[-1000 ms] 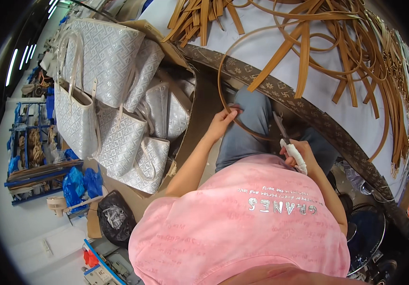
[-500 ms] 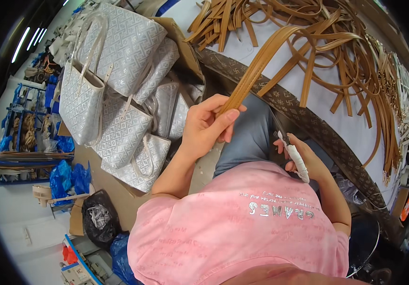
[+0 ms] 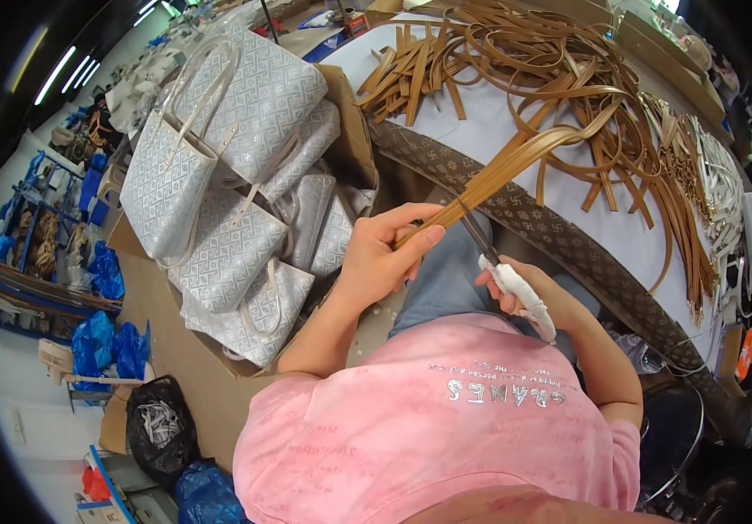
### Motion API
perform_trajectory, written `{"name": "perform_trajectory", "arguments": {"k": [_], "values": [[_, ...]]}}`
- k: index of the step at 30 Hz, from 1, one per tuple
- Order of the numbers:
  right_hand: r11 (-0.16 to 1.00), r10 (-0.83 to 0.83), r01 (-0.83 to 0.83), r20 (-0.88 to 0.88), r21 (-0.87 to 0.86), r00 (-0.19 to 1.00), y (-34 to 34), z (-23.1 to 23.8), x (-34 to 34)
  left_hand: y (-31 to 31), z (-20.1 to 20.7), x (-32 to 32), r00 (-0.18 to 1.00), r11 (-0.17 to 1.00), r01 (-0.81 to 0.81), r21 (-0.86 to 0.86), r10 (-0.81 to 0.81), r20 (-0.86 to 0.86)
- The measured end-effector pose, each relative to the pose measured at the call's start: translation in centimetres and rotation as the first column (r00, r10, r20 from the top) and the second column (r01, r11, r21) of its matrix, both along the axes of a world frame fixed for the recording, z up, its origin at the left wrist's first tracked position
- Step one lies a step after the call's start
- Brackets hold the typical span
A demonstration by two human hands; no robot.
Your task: Cutting long leather strips into shorter segments using a pair of scissors on a factory workbench.
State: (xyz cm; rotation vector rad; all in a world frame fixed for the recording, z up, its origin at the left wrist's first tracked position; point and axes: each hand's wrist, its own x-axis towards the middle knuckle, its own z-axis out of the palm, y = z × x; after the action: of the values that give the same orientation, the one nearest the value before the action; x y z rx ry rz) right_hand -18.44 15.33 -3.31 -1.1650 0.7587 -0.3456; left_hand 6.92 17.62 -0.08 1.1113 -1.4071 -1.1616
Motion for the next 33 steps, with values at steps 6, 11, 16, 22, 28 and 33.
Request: {"name": "perform_trajectory", "arguments": {"k": [6, 11, 16, 22, 28, 33], "values": [[0.996, -0.021, 0.020, -0.014, -0.088, 1.000, 1.6, 0.3, 0.8, 0.8, -0.7, -0.1, 0.999, 1.000, -0.014, -0.002, 0.014, -0.039], [0.988, -0.053, 0.046, -0.044, -0.145, 0.998, 2.2, 0.2, 1.0, 1.2, -1.2, 0.0, 1.000, 1.000, -0.007, -0.015, 0.007, -0.019], [0.969, -0.024, 0.006, -0.071, -0.247, 0.997, 2.4, -0.4, 1.0, 1.4, -1.3, 0.2, 1.000, 1.000, -0.013, -0.021, 0.013, 0.000], [0.954, -0.051, 0.012, -0.123, -0.301, 0.991, 1.9, -2.1, 0.0, 0.2, -1.3, 1.6, 0.986, 0.974, 0.155, 0.163, -0.163, 0.039], [0.898, -0.069, -0.055, -0.264, -0.436, 0.962, 0.6, -9.1, -4.3, -6.0, 1.3, 1.1, 0.912, 0.993, 0.059, -0.105, -0.010, 0.411], [0.971, -0.157, 0.119, -0.171, -0.209, 0.973, 1.8, -10.6, -8.0, -21.1, -0.9, -10.3, 0.893, 0.876, 0.116, -0.469, 0.114, 0.435]]}}
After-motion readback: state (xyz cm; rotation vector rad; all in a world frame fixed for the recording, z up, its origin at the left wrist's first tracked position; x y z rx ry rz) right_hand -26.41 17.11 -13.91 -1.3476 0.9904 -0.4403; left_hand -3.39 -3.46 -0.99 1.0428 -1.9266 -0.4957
